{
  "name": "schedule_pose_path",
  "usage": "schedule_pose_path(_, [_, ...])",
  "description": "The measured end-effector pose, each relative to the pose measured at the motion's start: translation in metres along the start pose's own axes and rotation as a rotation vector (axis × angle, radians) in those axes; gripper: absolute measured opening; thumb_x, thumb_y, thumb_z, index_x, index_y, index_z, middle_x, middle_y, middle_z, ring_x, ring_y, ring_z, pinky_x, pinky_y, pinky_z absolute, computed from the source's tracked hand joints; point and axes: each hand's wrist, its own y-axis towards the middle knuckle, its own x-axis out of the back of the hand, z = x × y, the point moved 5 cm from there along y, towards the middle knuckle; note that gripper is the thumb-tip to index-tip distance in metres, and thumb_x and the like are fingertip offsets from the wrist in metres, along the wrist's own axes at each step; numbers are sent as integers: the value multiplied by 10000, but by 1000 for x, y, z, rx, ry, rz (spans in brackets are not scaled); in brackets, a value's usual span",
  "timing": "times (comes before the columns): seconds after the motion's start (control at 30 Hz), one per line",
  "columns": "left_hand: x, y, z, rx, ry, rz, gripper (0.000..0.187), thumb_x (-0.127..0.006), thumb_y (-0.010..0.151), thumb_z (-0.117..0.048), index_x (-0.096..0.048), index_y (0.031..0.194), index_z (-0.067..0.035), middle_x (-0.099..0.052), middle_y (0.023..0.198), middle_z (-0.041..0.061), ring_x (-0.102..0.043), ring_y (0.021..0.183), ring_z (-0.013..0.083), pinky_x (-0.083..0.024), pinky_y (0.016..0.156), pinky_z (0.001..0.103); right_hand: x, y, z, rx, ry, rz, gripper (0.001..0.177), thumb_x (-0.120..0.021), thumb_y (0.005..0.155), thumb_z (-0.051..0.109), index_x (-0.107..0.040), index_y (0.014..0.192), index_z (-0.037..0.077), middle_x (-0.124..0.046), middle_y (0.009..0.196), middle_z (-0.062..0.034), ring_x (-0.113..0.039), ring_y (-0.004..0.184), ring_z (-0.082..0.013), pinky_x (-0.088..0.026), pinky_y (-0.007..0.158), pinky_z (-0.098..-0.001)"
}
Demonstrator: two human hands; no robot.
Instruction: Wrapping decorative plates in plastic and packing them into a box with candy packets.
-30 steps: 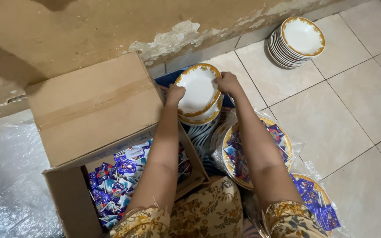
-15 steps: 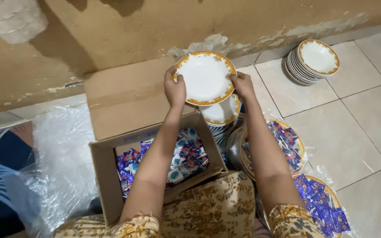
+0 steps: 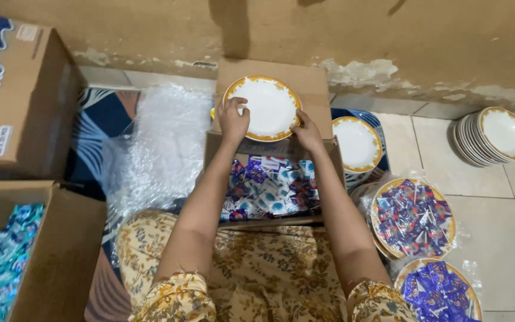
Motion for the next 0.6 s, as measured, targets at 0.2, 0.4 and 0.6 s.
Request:
schedule_pose_path(0.2, [112,-33,17,142,-43,-105,325,-609,943,-214,-539,1260,-212,-489,1358,68,-468,1369,370,-331,1088,664,-12,-123,107,88,510,-251,541,-471,1070,129,-272,1564,36,-581,1257,-224,-712,844,-200,-667,745,-304])
schedule_pose_path(0.4, [158,-93,103,688,426,252,501,-590,978,-303,-523,1472,-345,-93,1685,167,97,1534,478,1,1054,876,-35,-146,25,46,126,-550,262,-557,1055,226,-615,1301,161,-705,1060,-146,-748,834,-311,-598,738,-447])
schedule_pose_path(0.6, [131,-129,165,863,500,546,594,-623,916,-289,-533,1497,-204,-12,1726,81,66,1527,515,-29,981,932,-34,-154,11,266,-123,-524,159,-589,1046,200,-666,1166,129,-686,1104,-146,-656,1097,-387,-501,973,-495])
